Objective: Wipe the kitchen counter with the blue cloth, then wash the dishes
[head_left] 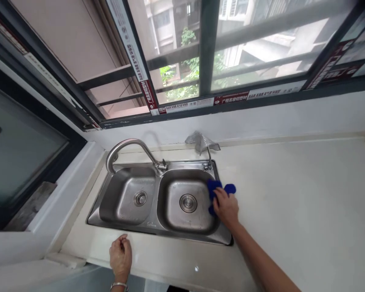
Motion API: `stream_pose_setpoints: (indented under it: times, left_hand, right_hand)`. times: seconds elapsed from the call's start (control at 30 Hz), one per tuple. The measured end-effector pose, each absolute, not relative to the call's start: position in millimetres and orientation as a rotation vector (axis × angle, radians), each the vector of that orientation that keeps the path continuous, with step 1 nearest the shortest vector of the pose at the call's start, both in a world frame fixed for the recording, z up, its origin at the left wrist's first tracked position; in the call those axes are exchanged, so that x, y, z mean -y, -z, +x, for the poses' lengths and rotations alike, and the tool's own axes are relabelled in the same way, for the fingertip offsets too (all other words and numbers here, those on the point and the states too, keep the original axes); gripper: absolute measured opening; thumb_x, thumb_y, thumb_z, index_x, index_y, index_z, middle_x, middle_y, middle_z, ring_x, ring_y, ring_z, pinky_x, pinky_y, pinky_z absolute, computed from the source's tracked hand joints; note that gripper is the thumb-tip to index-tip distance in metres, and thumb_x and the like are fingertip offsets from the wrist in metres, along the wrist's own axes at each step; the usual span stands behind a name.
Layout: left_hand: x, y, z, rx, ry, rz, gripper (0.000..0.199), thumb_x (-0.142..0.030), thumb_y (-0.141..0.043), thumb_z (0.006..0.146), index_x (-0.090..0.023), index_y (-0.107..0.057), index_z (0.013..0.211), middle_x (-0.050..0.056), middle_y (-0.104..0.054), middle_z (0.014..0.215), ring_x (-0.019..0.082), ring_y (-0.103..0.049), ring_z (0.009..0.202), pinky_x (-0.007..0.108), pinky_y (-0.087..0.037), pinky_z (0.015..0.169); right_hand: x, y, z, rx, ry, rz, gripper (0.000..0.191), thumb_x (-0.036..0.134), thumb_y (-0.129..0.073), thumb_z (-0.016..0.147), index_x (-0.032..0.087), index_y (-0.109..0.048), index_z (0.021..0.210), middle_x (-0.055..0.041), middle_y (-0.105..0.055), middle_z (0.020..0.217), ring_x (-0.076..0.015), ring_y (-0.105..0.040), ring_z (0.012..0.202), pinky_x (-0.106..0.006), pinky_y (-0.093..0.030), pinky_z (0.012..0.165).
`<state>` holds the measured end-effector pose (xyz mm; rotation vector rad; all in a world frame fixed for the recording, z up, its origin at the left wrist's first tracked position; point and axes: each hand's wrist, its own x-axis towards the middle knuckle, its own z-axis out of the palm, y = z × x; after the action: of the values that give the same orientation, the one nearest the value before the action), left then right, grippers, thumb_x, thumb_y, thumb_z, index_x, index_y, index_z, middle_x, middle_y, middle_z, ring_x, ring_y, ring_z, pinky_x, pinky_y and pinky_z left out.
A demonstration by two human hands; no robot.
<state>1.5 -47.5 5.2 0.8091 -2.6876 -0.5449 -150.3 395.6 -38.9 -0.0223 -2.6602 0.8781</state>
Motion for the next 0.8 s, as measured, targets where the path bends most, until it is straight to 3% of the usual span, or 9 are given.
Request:
stream_pose_setpoints:
  times: [0.07, 0.17, 0.27, 0.33, 0.43, 0.5, 0.57, 0.67, 0.8]
  left_hand:
    - [48, -6, 4, 2.672, 0.584, 0.788, 0.04, -0.04, -0.039, 0.083, -0.015, -0.068, 0.097, 0.015, -0.067, 0.093, 0.031, -0.061, 0.093, 0.05, -0.047, 0.094]
    - [34, -6, 6, 2.659, 0.861, 0.631, 0.033, -0.042, -0.046, 0.082, -0.019, -0.067, 0.094, 0.013, -0.068, 0.095, 0.031, -0.061, 0.095, 0.049, -0.047, 0.095]
    - [-10, -5, -5, 2.665, 1.483, 0.445, 0.033, -0.05, -0.051, 0.084, -0.022, -0.067, 0.096, 0.011, -0.07, 0.1, 0.028, -0.063, 0.099, 0.044, -0.048, 0.095]
    - [-51, -7, -22, 2.61, 2.104, 0.393, 0.043, -0.057, -0.056, 0.082, -0.022, -0.065, 0.105, 0.011, -0.071, 0.105, 0.027, -0.066, 0.097, 0.042, -0.05, 0.092]
    - [-109, -21, -55, 2.053, 3.001, 0.783, 0.073, -0.07, -0.061, 0.074, -0.022, -0.052, 0.129, 0.013, -0.067, 0.118, 0.027, -0.069, 0.093, 0.045, -0.054, 0.086]
    - [-135, -36, -75, 1.553, 3.365, 0.873, 0.079, -0.075, -0.056, 0.075, -0.023, -0.049, 0.134, 0.014, -0.066, 0.121, 0.029, -0.069, 0.098, 0.046, -0.054, 0.086]
    - [-148, -49, -91, 1.219, 3.456, 0.863, 0.074, -0.072, -0.058, 0.077, -0.022, -0.053, 0.131, 0.012, -0.068, 0.12, 0.029, -0.068, 0.103, 0.045, -0.054, 0.088]
    - [-156, -55, -102, 1.21, 3.363, 0.879, 0.061, -0.057, -0.075, 0.071, -0.02, -0.064, 0.118, 0.009, -0.072, 0.112, 0.026, -0.067, 0.105, 0.037, -0.054, 0.088]
    - [-156, -46, -102, 1.344, 3.223, 0.865, 0.055, -0.041, -0.086, 0.058, -0.016, -0.07, 0.104, 0.008, -0.075, 0.102, 0.024, -0.069, 0.098, 0.031, -0.053, 0.085]
  right_hand:
    - [-372, 44, -130, 2.605, -1.233, 0.011, 0.037, 0.028, -0.046, 0.083, 0.019, -0.071, 0.109, -0.0099, -0.069, 0.119, -0.0259, -0.06, 0.094, -0.042, -0.045, 0.089]
    - [-346, 48, -117, 2.412, -1.791, -0.42, 0.033, 0.037, -0.057, 0.072, 0.019, -0.071, 0.096, -0.007, -0.074, 0.093, -0.0252, -0.065, 0.084, -0.038, -0.051, 0.079]
    - [-326, 34, -121, 2.01, -2.253, -0.937, 0.043, 0.044, -0.071, 0.06, 0.018, -0.07, 0.094, -0.0028, -0.071, 0.072, -0.0222, -0.063, 0.064, -0.034, -0.05, 0.062]
    - [-314, 12, -127, 1.736, -2.448, -1.039, 0.047, 0.044, -0.077, 0.055, 0.017, -0.07, 0.092, -0.0014, -0.069, 0.066, -0.0203, -0.062, 0.06, -0.031, -0.049, 0.058]
    - [-294, -27, -129, 1.57, -2.502, -1.009, 0.047, 0.045, -0.083, 0.052, 0.017, -0.07, 0.088, -0.0013, -0.07, 0.068, -0.0183, -0.063, 0.061, -0.028, -0.049, 0.058]
    - [-280, -47, -123, 1.613, -2.491, -0.937, 0.051, 0.048, -0.084, 0.053, 0.017, -0.071, 0.09, -0.0017, -0.072, 0.071, -0.0179, -0.063, 0.063, -0.028, -0.05, 0.059]
    - [-269, -57, -113, 1.75, -2.442, -0.843, 0.054, 0.054, -0.083, 0.056, 0.016, -0.072, 0.092, -0.0031, -0.073, 0.075, -0.0197, -0.064, 0.067, -0.031, -0.052, 0.064]
    - [-263, -60, -93, 2.032, -2.214, -0.601, 0.05, 0.058, -0.08, 0.061, 0.018, -0.075, 0.092, -0.0068, -0.075, 0.089, -0.0265, -0.067, 0.086, -0.039, -0.054, 0.084]
    - [-277, -62, -76, 2.235, -1.905, -0.283, 0.034, 0.054, -0.079, 0.069, 0.028, -0.078, 0.09, -0.0078, -0.069, 0.121, -0.0311, -0.056, 0.121, -0.047, -0.034, 0.115]
